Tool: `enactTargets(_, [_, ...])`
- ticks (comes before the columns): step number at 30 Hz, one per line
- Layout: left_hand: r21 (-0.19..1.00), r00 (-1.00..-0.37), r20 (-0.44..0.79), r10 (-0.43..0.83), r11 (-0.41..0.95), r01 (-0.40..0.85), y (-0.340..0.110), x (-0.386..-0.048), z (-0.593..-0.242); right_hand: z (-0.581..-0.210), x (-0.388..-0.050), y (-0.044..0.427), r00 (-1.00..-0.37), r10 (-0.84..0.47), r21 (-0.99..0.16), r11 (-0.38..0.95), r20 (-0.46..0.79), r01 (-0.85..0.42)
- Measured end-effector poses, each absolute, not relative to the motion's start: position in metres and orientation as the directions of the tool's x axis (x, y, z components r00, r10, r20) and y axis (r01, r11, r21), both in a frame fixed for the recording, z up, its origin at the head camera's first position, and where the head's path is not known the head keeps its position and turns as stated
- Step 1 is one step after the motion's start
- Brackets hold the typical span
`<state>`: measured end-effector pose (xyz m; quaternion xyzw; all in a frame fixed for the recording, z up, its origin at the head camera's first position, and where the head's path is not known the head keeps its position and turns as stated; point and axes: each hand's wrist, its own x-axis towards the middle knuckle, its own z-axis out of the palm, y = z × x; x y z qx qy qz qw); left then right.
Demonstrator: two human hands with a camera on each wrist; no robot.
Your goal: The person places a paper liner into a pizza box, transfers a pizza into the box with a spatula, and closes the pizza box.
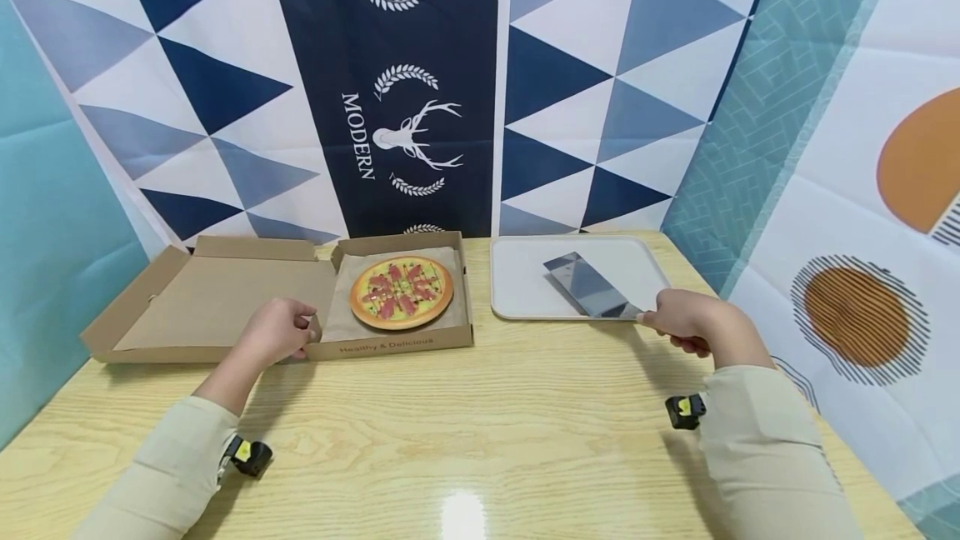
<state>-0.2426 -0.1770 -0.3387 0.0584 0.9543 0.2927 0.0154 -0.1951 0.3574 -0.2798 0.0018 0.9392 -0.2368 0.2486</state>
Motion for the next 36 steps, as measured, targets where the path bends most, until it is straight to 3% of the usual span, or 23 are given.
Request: enactTargets(36, [0.542, -0.993, 0.006, 0.122, 0.834, 0.106, -0.181, -0.239, -0.336, -0.289, -0.216, 0.386, -0.850, -0.057, -0.442, 0.871, -0.524, 0.214])
